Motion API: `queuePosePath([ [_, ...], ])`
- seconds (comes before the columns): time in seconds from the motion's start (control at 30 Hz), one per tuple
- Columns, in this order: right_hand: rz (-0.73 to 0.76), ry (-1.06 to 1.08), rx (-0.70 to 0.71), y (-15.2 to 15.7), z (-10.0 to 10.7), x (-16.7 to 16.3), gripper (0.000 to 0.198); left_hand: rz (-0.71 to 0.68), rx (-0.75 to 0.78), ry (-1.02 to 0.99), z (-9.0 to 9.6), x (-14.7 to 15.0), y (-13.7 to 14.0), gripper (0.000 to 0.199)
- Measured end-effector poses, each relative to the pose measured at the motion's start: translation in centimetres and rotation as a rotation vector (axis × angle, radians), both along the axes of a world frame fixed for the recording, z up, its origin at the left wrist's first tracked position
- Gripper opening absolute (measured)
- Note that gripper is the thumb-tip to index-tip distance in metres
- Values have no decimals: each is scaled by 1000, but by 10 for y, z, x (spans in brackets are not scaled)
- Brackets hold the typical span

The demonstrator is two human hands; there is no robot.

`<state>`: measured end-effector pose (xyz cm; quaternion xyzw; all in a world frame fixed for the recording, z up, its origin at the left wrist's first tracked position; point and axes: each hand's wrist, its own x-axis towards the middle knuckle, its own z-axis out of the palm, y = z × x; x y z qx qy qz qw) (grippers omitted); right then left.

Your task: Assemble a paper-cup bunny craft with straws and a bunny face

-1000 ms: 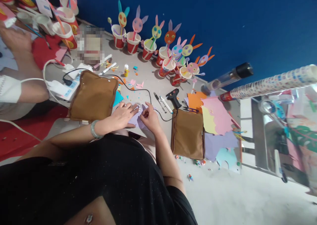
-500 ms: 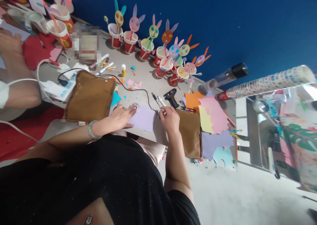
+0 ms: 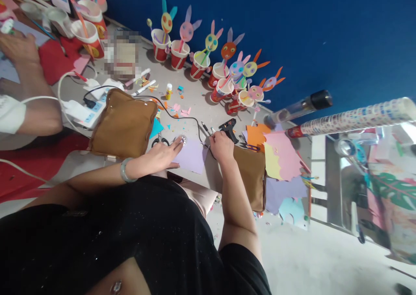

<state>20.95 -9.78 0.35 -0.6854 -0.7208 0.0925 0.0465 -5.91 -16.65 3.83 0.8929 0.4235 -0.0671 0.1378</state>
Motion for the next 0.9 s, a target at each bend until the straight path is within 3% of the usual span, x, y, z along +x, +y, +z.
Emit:
queuePosePath([
  [0.17,230,370,63,-1,29,-5,16,-28,5,-9,-8,0,-1,75],
  [0.33,256,700,-8,14,56,-28,33,13,-9,-37,-19,3,-1,78],
  [0.43,289,861,-132,27,65,-45,27,21,-19,-40,-20,5,0,81],
  [0.53,316,1044,-311,38,66,-60,35,26,-37,-25,-16,5,0,82],
  [0.67,345,1021,-371,46,59,-75,44,25,-39,-29,-9,3,0,81],
  [0.9,430,765,-187,56,37,-97,55,19,-95,16,0,4,2,80],
])
